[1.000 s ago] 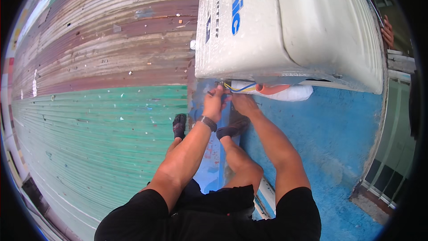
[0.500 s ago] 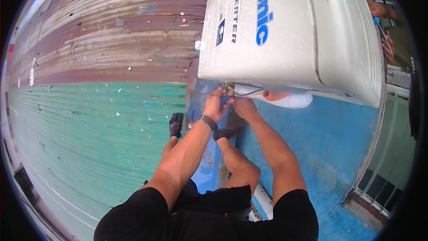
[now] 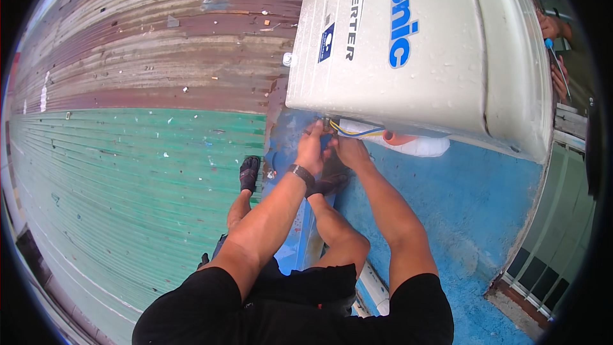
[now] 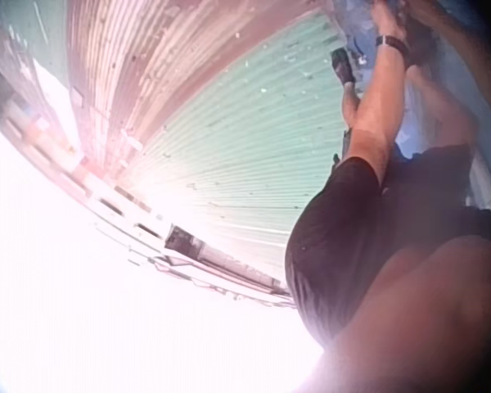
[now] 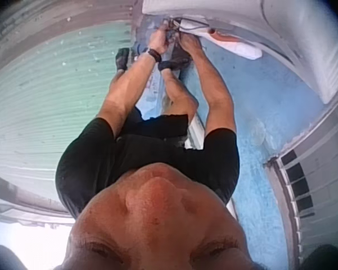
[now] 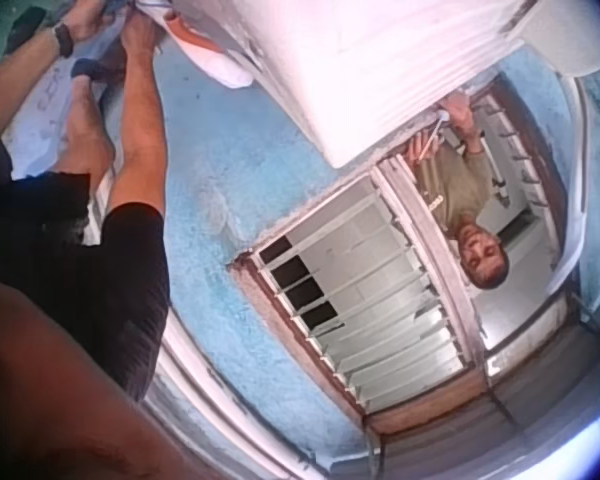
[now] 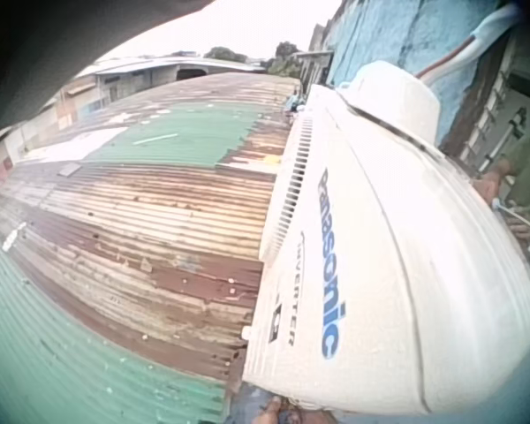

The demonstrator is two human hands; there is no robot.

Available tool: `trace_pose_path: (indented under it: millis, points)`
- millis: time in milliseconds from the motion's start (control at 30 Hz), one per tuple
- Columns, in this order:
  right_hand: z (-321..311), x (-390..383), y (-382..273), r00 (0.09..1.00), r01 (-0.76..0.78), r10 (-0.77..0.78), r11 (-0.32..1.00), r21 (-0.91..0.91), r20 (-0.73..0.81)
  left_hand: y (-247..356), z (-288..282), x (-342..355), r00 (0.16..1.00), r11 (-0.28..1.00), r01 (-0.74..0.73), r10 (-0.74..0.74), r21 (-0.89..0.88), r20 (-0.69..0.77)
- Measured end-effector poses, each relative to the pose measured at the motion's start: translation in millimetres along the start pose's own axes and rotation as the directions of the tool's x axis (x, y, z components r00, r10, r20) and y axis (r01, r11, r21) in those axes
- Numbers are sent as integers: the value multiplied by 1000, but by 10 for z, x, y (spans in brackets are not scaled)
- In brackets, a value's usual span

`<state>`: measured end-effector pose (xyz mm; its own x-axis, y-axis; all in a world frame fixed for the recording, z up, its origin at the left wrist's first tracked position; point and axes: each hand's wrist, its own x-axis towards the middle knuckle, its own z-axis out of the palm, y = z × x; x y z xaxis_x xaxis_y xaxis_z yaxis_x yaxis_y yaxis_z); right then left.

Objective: The person works on the wiring and external connections of an air conditioning unit using a screwdriver, pliers, and a wrench. They strip wires, connect them to terminals, and tighten fittings on the exterior of the white unit.

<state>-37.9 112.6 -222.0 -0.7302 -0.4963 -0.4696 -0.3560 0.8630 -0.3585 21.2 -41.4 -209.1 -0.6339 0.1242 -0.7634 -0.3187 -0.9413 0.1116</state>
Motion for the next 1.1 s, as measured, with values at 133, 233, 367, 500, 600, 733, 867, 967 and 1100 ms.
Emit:
trace_pose_path:
  millis: [133, 233, 367, 500, 600, 733, 867, 967, 1100]
  points:
    - [165, 29, 106, 997, 47, -51, 996, -77, -60, -228, 37, 65, 932, 892, -322, 357, 318, -58]
    - [174, 8, 41, 995, -22, 16, 998, -61, -99, -226, -27, 127, 961, 944, -237, 263, 228, -91]
    - [29, 13, -39, 1000, -20, 20, 999, 26, 11, -51, -77, 89, 1000, 993, 22, -20, -114, 14]
    - [7, -7, -82, 998, -64, 63, 998, -12, -14, -38, 90, -34, 996, 998, -17, 11, -62, -85]
    - [66, -16, -90, 994, -45, 42, 999, -28, -104, -200, 87, -6, 959, 966, -222, 240, 132, -150]
    - [103, -35, -21, 997, -40, 39, 999, -13, -73, -78, 7, -3, 1000, 1000, 10, -10, 13, -24]
    - [146, -33, -11, 991, -5, 5, 1000, 4, -135, 64, -62, 39, 987, 986, 149, -145, -68, 61]
    - [183, -51, 21, 986, -12, 17, 999, 34, -167, -44, 83, -14, 996, 997, -22, 15, -76, -93]
    - [201, -82, -19, 979, -15, 9, 1000, -25, -204, -187, 108, -33, 961, 967, -234, 246, 102, -127]
